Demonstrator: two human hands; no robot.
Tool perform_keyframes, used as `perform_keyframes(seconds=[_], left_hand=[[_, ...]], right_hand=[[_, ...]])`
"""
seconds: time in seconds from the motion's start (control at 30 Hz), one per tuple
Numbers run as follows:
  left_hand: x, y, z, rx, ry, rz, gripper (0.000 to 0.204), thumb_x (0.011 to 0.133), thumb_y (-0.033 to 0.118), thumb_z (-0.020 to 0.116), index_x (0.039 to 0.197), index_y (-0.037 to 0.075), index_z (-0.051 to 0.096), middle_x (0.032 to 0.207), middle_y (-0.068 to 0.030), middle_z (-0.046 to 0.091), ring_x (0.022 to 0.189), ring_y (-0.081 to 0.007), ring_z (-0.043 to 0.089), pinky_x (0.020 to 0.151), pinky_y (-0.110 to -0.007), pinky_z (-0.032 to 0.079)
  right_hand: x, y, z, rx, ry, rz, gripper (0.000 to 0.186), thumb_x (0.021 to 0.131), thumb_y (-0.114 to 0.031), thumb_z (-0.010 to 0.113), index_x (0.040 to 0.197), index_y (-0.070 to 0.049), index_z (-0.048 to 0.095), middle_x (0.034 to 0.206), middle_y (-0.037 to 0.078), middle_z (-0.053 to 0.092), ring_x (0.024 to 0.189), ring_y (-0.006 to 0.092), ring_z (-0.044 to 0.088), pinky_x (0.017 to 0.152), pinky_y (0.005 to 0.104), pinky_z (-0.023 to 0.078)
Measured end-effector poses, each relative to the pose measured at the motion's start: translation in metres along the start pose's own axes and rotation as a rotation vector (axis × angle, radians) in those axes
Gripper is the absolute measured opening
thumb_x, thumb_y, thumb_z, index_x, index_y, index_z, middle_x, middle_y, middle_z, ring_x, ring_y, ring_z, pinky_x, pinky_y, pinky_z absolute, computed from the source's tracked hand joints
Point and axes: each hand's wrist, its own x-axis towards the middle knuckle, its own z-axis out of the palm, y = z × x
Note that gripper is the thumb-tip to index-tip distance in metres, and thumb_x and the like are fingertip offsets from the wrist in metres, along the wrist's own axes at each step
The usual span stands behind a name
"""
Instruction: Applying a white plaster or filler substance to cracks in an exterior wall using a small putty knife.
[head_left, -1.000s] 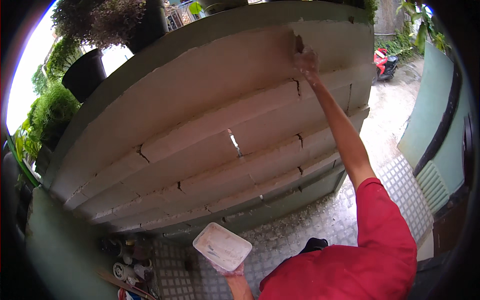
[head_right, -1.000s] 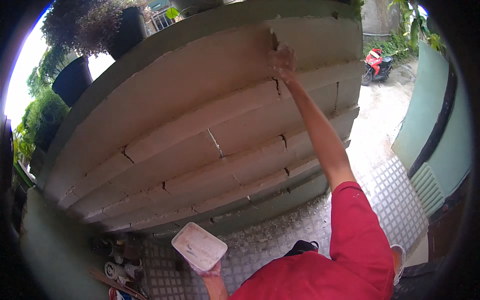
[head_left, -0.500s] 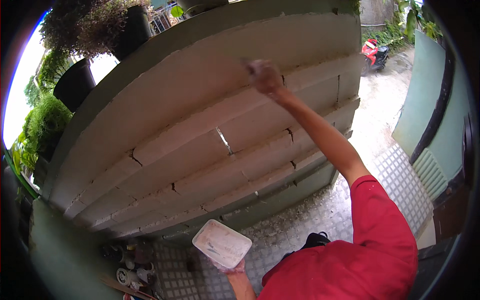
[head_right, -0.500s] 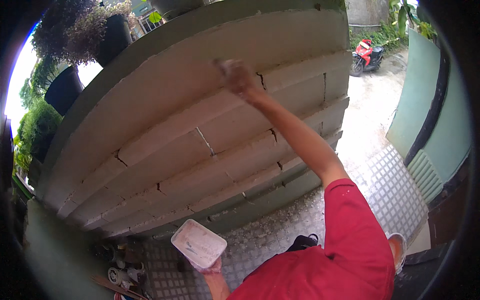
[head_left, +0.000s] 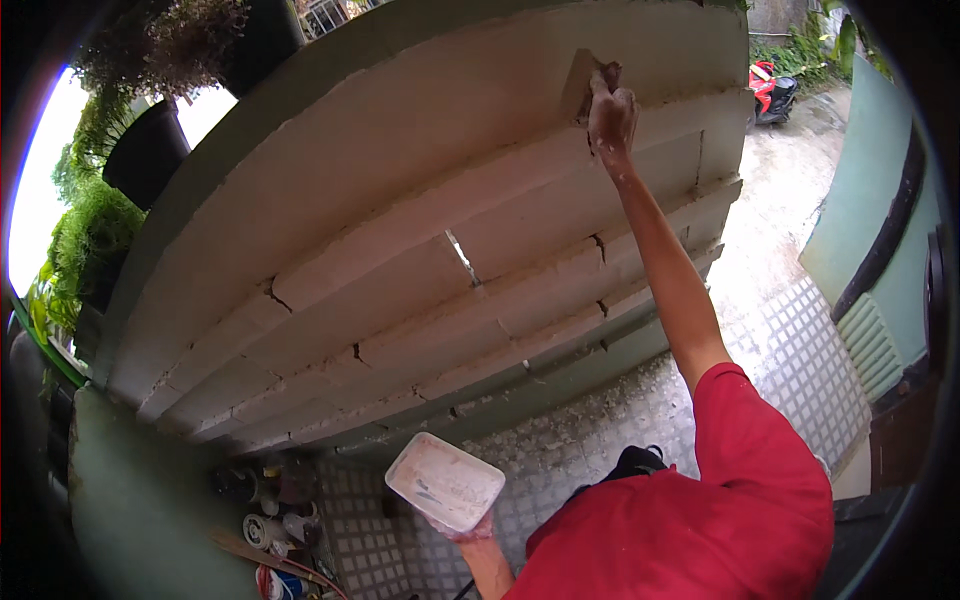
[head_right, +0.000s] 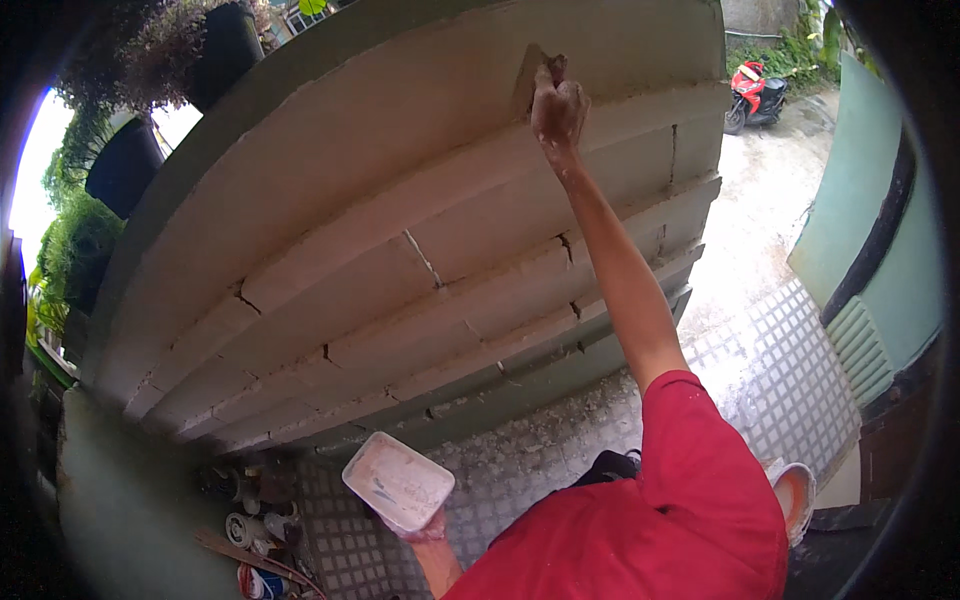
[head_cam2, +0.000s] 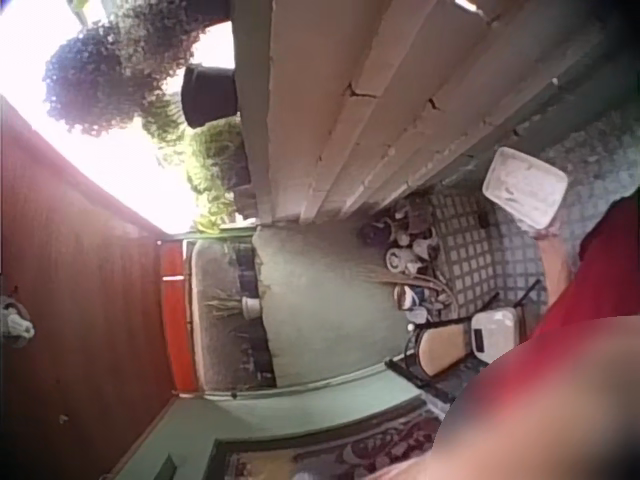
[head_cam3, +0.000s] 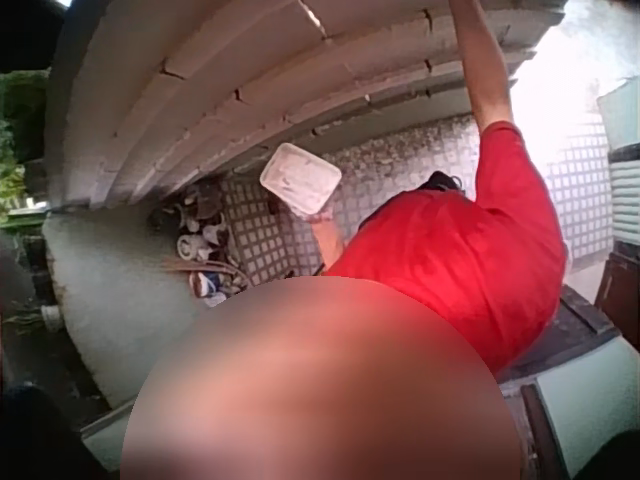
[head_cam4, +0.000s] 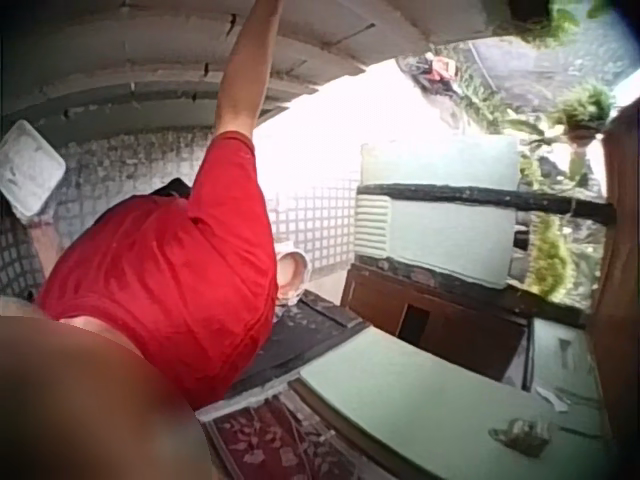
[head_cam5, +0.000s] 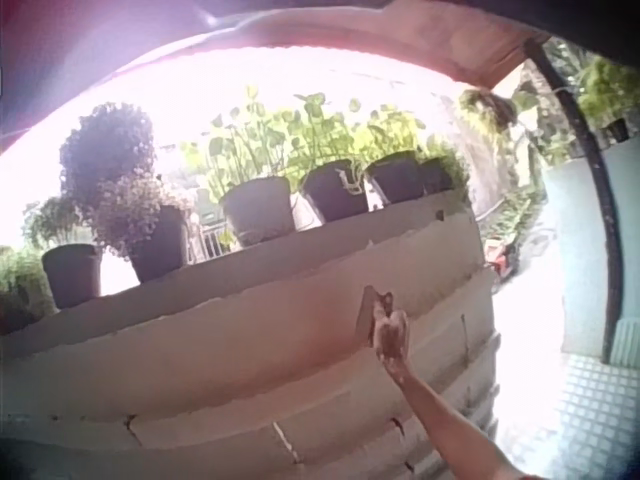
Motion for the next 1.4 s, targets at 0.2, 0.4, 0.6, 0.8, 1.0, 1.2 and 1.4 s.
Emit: perform_keyframes(seconds=[0.2,0.4,0.6,0.8,1.0,1.2,1.4], left_hand=[[0.027,0.003,-0.028,-0.085,0.108,-0.074,0.059,0.093,0.051,0.044,0.144,0.022,0.036,0.148,-0.0029,0.038,0.133,-0.0310,0.039,0.108,-0.055,0.033],[0.047,-0.002,-0.029,-0.026,0.042,-0.115,0.062,0.092,0.055,0.044,0.144,0.023,0.035,0.148,-0.0020,0.038,0.133,-0.0303,0.039,0.108,-0.054,0.034],[0.046,-0.007,-0.041,-0.018,0.088,-0.128,0.063,0.091,0.056,0.045,0.145,0.024,0.034,0.148,-0.0014,0.038,0.134,-0.0295,0.039,0.108,-0.054,0.035],[0.049,-0.004,-0.040,-0.024,0.125,-0.109,0.059,0.093,0.052,0.043,0.143,0.023,0.038,0.146,-0.0030,0.040,0.134,-0.0299,0.039,0.107,-0.056,0.034],[0.059,-0.014,-0.030,-0.087,0.095,-0.177,0.061,0.091,0.055,0.044,0.144,0.024,0.037,0.148,-0.0010,0.038,0.135,-0.0292,0.038,0.109,-0.055,0.032],[0.052,-0.021,-0.011,-0.090,0.049,-0.152,0.061,0.092,0.055,0.044,0.144,0.024,0.037,0.148,-0.0009,0.038,0.135,-0.0292,0.038,0.109,-0.055,0.032],[0.038,-0.019,-0.015,-0.067,0.070,-0.145,0.060,0.093,0.052,0.044,0.144,0.023,0.036,0.148,-0.0025,0.038,0.134,-0.0307,0.038,0.108,-0.056,0.033]], right_hand=[[0.010,0.004,0.005,-0.307,0.109,-0.223,0.048,0.091,-0.040,0.048,0.085,0.004,0.066,0.084,0.029,0.064,0.087,0.0468,0.061,0.079,0.0472,0.048],[-0.001,0.032,0.029,-0.373,-0.051,-0.666,0.029,0.086,-0.025,0.054,0.086,0.001,0.068,0.084,0.025,0.064,0.081,0.0431,0.062,0.072,0.0510,0.048],[0.001,0.053,0.073,-0.459,0.106,-1.045,0.022,0.089,-0.015,0.055,0.077,0.002,0.062,0.073,0.026,0.061,0.069,0.0424,0.061,0.057,0.0469,0.048],[-0.040,0.041,0.108,-0.555,0.050,-0.989,0.012,0.082,-0.007,0.051,0.086,0.001,0.059,0.084,0.021,0.063,0.071,0.0376,0.062,0.062,0.0455,0.051],[-0.041,0.068,0.142,-0.592,0.142,-1.384,0.010,0.081,-0.006,0.049,0.084,0.000,0.056,0.076,0.020,0.060,0.061,0.0339,0.059,0.058,0.0422,0.051],[-0.059,0.020,0.078,-0.280,-0.294,-0.910,0.024,0.094,-0.019,0.051,0.081,-0.002,0.062,0.060,0.020,0.053,0.053,0.0318,0.054,0.047,0.0382,0.044],[0.055,0.019,-0.008,-0.152,-0.027,-0.757,0.031,0.089,-0.026,0.056,0.093,0.003,0.067,0.081,0.027,0.062,0.071,0.0428,0.062,0.064,0.0438,0.051]])
